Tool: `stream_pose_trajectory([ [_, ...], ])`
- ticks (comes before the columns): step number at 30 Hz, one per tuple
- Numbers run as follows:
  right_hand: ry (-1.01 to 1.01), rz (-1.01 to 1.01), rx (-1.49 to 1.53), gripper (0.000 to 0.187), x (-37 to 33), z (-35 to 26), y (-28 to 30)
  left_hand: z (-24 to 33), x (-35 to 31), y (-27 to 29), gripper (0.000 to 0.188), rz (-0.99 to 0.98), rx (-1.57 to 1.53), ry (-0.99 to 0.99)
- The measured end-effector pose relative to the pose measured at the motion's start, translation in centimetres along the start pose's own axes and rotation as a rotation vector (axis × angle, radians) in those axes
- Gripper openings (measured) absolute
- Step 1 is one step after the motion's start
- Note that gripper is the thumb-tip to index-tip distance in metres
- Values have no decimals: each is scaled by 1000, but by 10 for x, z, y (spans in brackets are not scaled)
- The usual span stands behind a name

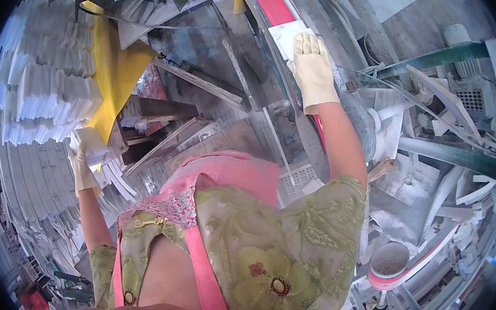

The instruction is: The person picks up white rectangular pieces from a pile, places them on a conveyor belt, and stacks them on a yellow tray. They also handle long white strips, folding and arranging them on a nearby surface. The person wears gloves and a pink apron while working in a cluttered industrial area.

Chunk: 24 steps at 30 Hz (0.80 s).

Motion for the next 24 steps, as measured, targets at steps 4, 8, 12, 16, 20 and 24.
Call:
stream_pose_trajectory([
  [4,-14,-77,-177,69,15,-12,-10,1,1,1,111,34,9,11],
  [8,-40,-33,-244,67,33,-21,-22,2,-4,0,109,-2,-28,6],
  [12,18,23,-205,58,43,-18,-4,6,-13,-5,108,-38,-64,11],
  [16,-94,-130,105,41,65,-10,50,20,-25,-11,106,-71,-119,21],
  [20,-318,-172,547,48,82,-55,102,33,-30,-21,78,-48,-94,-16],
  [24,-154,-293,1573,52,77,-198,142,23,-27,-18,57,-79,-202,-94],
])
Point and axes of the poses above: each hand's wrist, its own x-axis towards the middle knuckle, its own y-axis out of the back of the hand, z = x × y, the point moved 2 cm from there along x, towards the middle knuckle, and after that the axes turned 9 degrees about -x, right-handed, at the moved point
